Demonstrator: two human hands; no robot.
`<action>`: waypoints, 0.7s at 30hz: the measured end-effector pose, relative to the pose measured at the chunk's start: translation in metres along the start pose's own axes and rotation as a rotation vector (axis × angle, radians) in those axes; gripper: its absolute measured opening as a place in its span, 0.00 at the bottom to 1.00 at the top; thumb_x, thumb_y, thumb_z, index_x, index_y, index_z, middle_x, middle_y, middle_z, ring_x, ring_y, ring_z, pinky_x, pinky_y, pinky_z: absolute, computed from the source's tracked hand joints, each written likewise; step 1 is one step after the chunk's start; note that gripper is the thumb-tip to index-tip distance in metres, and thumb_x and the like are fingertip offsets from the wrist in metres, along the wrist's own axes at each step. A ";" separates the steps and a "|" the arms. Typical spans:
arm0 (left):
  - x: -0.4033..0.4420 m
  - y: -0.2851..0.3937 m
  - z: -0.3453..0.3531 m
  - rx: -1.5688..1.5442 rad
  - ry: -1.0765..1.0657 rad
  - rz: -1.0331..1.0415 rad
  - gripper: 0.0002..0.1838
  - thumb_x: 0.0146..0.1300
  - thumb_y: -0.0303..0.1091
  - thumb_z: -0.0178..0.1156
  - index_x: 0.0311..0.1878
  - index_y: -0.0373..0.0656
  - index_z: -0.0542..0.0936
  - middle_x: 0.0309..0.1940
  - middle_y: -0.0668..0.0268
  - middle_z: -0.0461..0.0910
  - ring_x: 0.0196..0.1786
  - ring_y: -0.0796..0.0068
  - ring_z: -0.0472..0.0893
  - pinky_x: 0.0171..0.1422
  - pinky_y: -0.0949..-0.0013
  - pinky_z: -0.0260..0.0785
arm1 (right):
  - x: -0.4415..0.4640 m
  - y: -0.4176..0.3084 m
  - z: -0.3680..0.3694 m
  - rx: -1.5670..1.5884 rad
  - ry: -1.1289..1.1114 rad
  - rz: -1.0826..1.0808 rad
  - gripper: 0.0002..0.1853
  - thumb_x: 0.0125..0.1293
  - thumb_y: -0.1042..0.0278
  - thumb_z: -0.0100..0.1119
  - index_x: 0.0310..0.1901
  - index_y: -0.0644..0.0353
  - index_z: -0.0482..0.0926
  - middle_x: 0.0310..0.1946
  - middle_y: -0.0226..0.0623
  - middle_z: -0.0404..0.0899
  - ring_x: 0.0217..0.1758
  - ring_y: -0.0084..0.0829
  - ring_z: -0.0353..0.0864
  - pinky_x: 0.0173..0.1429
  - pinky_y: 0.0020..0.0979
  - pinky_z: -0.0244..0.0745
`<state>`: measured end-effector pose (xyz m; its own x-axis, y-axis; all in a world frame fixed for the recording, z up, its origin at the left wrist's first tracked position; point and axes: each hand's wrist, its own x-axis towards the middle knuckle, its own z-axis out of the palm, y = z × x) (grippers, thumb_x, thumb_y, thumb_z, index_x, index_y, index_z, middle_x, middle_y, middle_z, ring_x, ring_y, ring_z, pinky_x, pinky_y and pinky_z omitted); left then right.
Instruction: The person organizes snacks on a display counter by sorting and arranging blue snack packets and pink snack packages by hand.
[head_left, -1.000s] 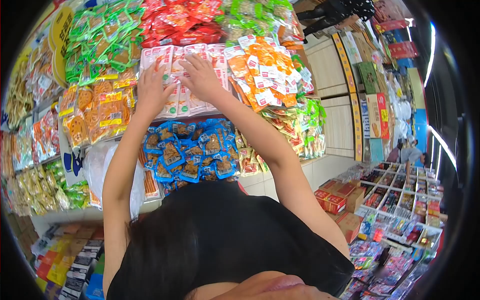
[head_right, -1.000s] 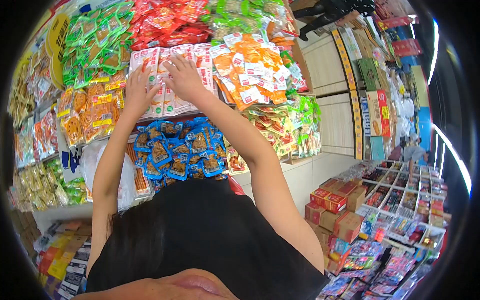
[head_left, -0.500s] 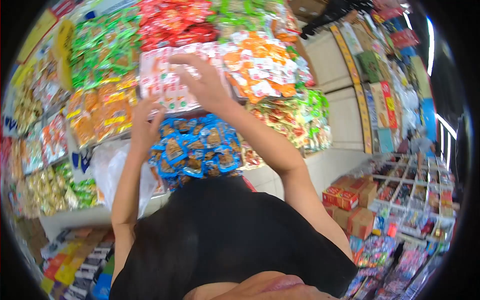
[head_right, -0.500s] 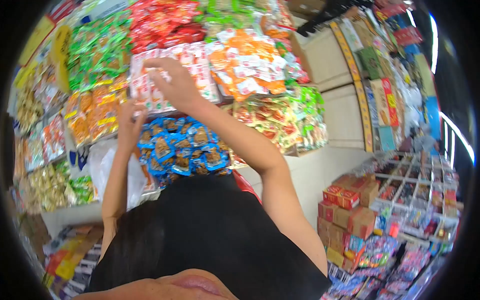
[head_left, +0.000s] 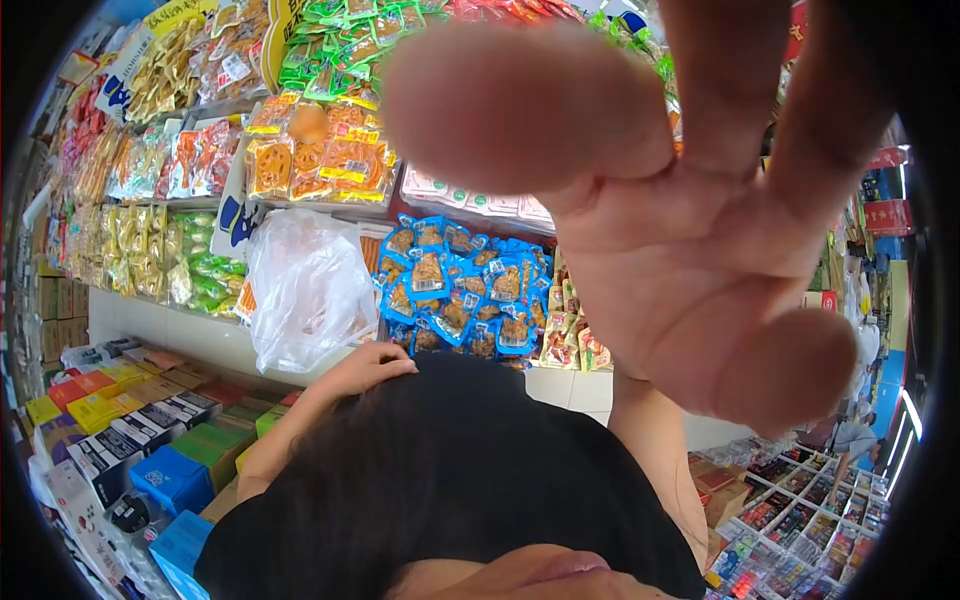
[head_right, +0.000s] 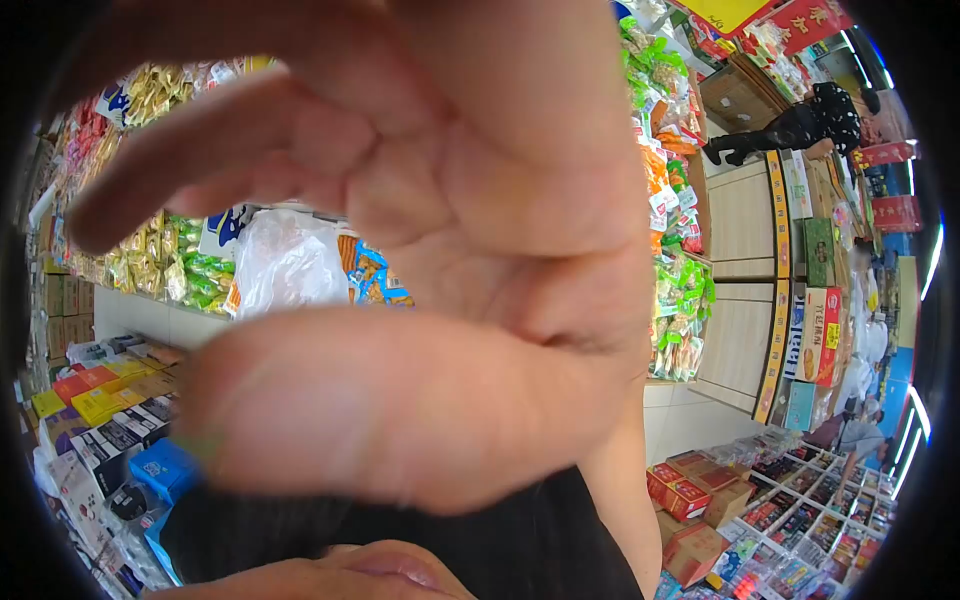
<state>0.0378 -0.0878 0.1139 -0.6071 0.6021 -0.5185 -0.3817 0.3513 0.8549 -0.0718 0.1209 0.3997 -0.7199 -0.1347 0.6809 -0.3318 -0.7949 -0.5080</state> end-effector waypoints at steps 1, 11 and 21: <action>-0.007 -0.008 -0.002 -0.045 0.046 -0.006 0.15 0.69 0.42 0.59 0.40 0.38 0.84 0.31 0.70 0.82 0.37 0.83 0.76 0.44 0.75 0.69 | 0.007 0.009 -0.003 0.002 -0.006 0.001 0.19 0.70 0.67 0.49 0.57 0.71 0.71 0.47 0.55 0.81 0.47 0.41 0.84 0.52 0.38 0.78; -0.013 -0.176 0.021 -0.011 0.369 -0.047 0.17 0.69 0.41 0.58 0.48 0.35 0.80 0.40 0.64 0.83 0.43 0.76 0.79 0.50 0.70 0.71 | -0.012 -0.010 0.009 0.032 -0.006 0.077 0.19 0.70 0.67 0.49 0.57 0.71 0.71 0.46 0.54 0.81 0.47 0.40 0.84 0.52 0.37 0.78; 0.010 -0.262 0.026 0.143 0.357 -0.103 0.16 0.66 0.37 0.57 0.50 0.36 0.79 0.43 0.56 0.83 0.46 0.64 0.82 0.53 0.64 0.73 | -0.002 0.014 0.007 0.014 0.017 0.110 0.19 0.69 0.67 0.50 0.57 0.71 0.72 0.46 0.54 0.81 0.47 0.39 0.84 0.52 0.37 0.78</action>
<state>0.1504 -0.1554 -0.1147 -0.7844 0.2799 -0.5534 -0.3678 0.5085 0.7785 -0.0709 0.1053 0.3952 -0.7619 -0.2113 0.6122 -0.2417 -0.7842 -0.5715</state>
